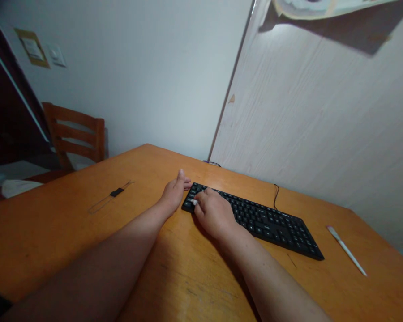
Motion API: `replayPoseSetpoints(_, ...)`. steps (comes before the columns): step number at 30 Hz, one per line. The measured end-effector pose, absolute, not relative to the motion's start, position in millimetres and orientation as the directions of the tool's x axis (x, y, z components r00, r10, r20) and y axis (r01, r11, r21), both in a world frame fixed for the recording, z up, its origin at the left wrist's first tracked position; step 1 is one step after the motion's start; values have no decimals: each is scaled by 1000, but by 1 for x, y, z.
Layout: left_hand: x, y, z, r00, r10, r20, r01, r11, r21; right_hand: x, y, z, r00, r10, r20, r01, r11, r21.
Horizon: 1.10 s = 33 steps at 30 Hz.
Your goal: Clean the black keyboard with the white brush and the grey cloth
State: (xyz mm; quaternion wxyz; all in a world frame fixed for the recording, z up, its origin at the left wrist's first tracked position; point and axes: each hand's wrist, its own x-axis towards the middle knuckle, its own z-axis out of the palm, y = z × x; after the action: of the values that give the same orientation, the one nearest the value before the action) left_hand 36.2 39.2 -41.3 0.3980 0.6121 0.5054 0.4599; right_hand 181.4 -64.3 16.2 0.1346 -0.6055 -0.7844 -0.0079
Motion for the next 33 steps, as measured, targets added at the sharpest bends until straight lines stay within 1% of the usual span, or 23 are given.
replayPoseSetpoints(3,36,39,-41,63,985,159,250,-170,953,175,-62,15,-257,936,241,949,291,-118)
replayPoseSetpoints(6,36,38,-41,64,986,156,249,-167,954,170,-61,17,-290,933,212,950,307,-50)
replayPoseSetpoints(9,35,38,-40,73,985,157,249,-170,953,172,-61,20,-272,947,173,962,275,7)
replayPoseSetpoints(12,35,37,-39,76,985,158,257,-172,951,174,-60,22,-252,954,161,968,249,37)
replayPoseSetpoints(20,35,37,-37,81,985,153,273,-169,947,161,-53,29,-272,955,117,962,269,38)
replayPoseSetpoints(26,35,37,-39,79,986,144,264,-160,951,175,-52,40,-266,963,38,963,265,47)
replayPoseSetpoints(28,36,38,-40,77,986,149,259,-164,952,177,-51,42,-252,967,48,968,251,20)
replayPoseSetpoints(30,36,38,-40,76,985,154,255,-168,952,176,-48,40,-245,965,89,969,247,-9)
replayPoseSetpoints(33,36,38,-40,75,985,155,258,-169,951,169,-42,34,-264,953,149,964,267,0)
